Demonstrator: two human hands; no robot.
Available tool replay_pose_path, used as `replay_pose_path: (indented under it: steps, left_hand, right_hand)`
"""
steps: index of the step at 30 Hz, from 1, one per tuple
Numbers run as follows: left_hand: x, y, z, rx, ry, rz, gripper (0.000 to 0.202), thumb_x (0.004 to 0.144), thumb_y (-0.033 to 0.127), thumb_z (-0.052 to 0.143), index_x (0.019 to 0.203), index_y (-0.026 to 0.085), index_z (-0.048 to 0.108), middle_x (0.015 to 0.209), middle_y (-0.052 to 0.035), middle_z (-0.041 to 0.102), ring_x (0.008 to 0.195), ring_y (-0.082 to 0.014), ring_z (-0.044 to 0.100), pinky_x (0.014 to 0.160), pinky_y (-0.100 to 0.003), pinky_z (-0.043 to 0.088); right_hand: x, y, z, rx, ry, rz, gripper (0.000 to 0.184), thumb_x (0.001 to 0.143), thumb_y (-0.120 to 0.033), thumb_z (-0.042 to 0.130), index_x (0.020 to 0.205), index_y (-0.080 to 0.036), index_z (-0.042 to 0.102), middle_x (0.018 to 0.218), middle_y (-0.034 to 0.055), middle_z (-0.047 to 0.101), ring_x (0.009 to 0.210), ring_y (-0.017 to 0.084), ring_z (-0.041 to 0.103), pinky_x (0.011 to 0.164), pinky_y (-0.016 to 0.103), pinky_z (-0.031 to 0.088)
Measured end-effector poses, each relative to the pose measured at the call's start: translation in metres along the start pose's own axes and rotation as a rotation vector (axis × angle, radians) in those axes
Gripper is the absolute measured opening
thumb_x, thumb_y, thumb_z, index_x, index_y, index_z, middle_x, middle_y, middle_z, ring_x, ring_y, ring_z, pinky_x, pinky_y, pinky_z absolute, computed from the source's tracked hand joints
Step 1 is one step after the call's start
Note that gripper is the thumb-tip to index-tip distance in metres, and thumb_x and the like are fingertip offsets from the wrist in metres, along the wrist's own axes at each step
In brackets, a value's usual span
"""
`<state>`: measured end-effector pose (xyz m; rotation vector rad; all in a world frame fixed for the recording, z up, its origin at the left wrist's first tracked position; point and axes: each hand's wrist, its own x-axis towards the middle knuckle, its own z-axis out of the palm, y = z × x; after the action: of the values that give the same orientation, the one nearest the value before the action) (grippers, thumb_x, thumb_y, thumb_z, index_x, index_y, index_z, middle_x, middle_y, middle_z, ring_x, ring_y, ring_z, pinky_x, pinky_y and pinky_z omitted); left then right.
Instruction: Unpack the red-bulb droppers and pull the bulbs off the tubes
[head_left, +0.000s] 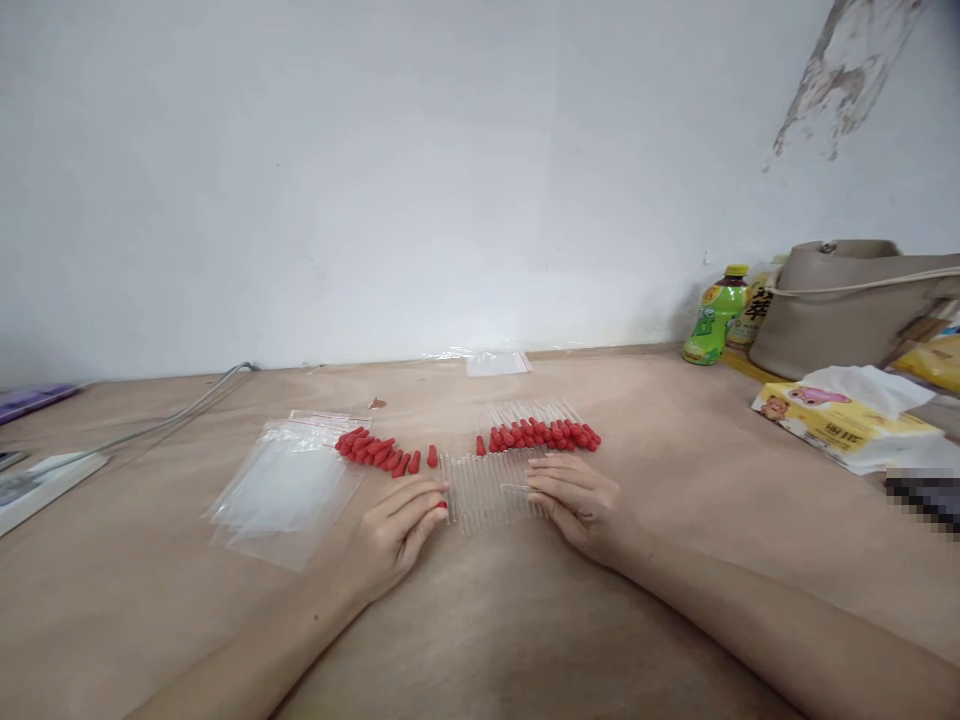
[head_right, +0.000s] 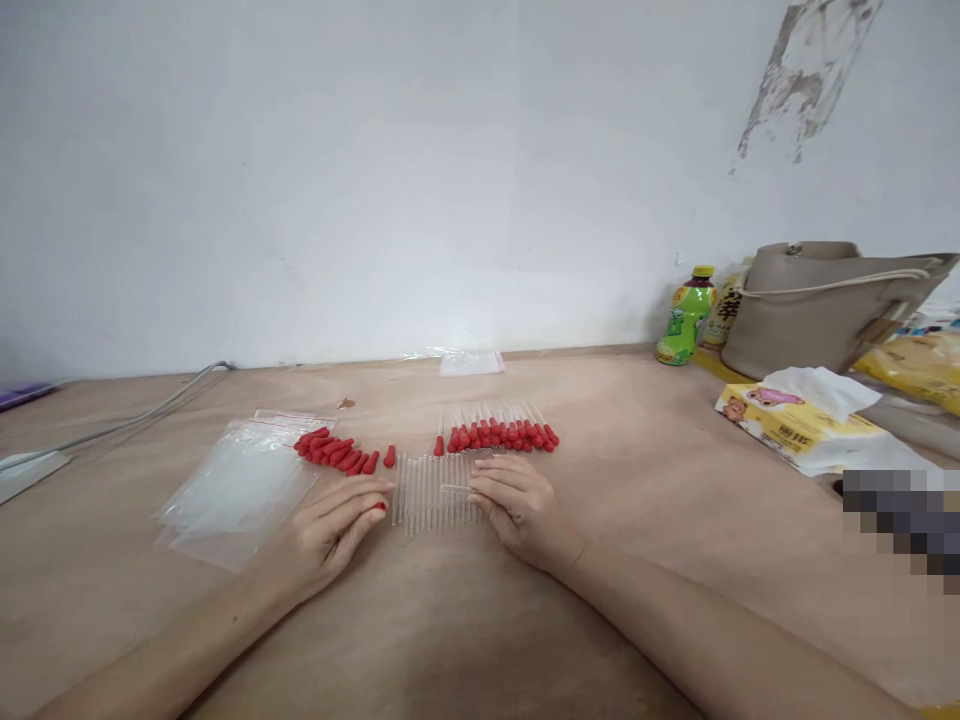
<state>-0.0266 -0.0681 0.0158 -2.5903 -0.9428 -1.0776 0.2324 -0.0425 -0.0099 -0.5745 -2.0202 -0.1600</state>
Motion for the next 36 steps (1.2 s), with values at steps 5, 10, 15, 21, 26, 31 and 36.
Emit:
replay_pose_path:
  steps: [5, 10, 15, 21, 26, 31, 36]
  left_hand:
    - [0.007, -0.027, -0.005, 0.157, 0.091, -0.276, 0.018, 0.085, 0.023, 0.046, 0.093, 0.019, 0.061, 0.087, -0.0059, 0.054, 0.083, -0.0173, 0.054, 0.071, -0.031, 0.048]
    - [0.010, -0.054, -0.012, 0.283, 0.004, -0.445, 0.022, 0.083, 0.021, 0.041, 0.090, 0.018, 0.062, 0.079, -0.0046, 0.051, 0.074, -0.0172, 0.054, 0.066, -0.031, 0.048]
    - [0.007, -0.065, -0.012, 0.280, 0.021, -0.487, 0.026, 0.079, 0.023, 0.047, 0.103, 0.017, 0.054, 0.087, -0.0045, 0.054, 0.070, -0.0155, 0.057, 0.062, -0.029, 0.048]
    - [0.003, -0.073, -0.006, 0.296, -0.014, -0.416, 0.015, 0.081, 0.026, 0.045, 0.081, 0.019, 0.057, 0.077, -0.0030, 0.056, 0.072, -0.0169, 0.056, 0.063, -0.028, 0.047]
    - [0.003, -0.074, -0.005, 0.337, -0.026, -0.356, 0.019, 0.083, 0.027, 0.044, 0.075, 0.018, 0.059, 0.075, -0.0042, 0.056, 0.074, -0.0179, 0.054, 0.066, -0.030, 0.045]
    - [0.005, -0.058, -0.003, 0.342, 0.047, -0.243, 0.016, 0.082, 0.024, 0.047, 0.079, 0.017, 0.061, 0.081, -0.0059, 0.055, 0.078, -0.0187, 0.052, 0.073, -0.033, 0.044]
    - [0.006, -0.026, 0.007, 0.218, 0.081, -0.188, 0.013, 0.081, 0.021, 0.050, 0.082, 0.017, 0.062, 0.083, -0.0064, 0.054, 0.080, -0.0183, 0.051, 0.073, -0.034, 0.045]
  right_hand:
    - [0.001, 0.003, 0.002, -0.138, -0.053, 0.095, 0.016, 0.083, -0.024, 0.052, 0.088, -0.020, 0.066, 0.059, 0.0004, 0.058, 0.063, 0.013, 0.048, 0.063, 0.029, 0.036]
    - [0.001, 0.000, 0.003, -0.174, -0.084, 0.163, 0.024, 0.083, -0.018, 0.045, 0.100, -0.017, 0.062, 0.062, 0.0012, 0.056, 0.064, 0.014, 0.045, 0.066, 0.030, 0.033]
    - [0.003, 0.000, 0.002, -0.190, -0.064, 0.197, 0.015, 0.081, -0.018, 0.046, 0.084, -0.017, 0.061, 0.068, 0.0016, 0.062, 0.065, 0.014, 0.049, 0.068, 0.029, 0.032]
    - [0.005, -0.001, 0.002, -0.189, -0.052, 0.210, 0.012, 0.079, -0.016, 0.048, 0.078, -0.018, 0.059, 0.066, 0.0001, 0.063, 0.063, 0.014, 0.049, 0.069, 0.030, 0.030]
    - [0.006, -0.001, 0.004, -0.186, -0.071, 0.231, 0.014, 0.076, -0.014, 0.049, 0.081, -0.018, 0.060, 0.065, 0.0003, 0.061, 0.065, 0.015, 0.048, 0.070, 0.031, 0.029]
    - [0.006, 0.000, 0.007, -0.255, -0.106, 0.202, 0.019, 0.077, -0.013, 0.048, 0.087, -0.019, 0.063, 0.069, 0.0016, 0.061, 0.069, 0.015, 0.048, 0.072, 0.032, 0.029]
    - [0.006, 0.000, 0.009, -0.308, -0.150, 0.176, 0.020, 0.077, -0.015, 0.049, 0.088, -0.019, 0.065, 0.066, 0.0019, 0.058, 0.068, 0.015, 0.046, 0.071, 0.033, 0.028]
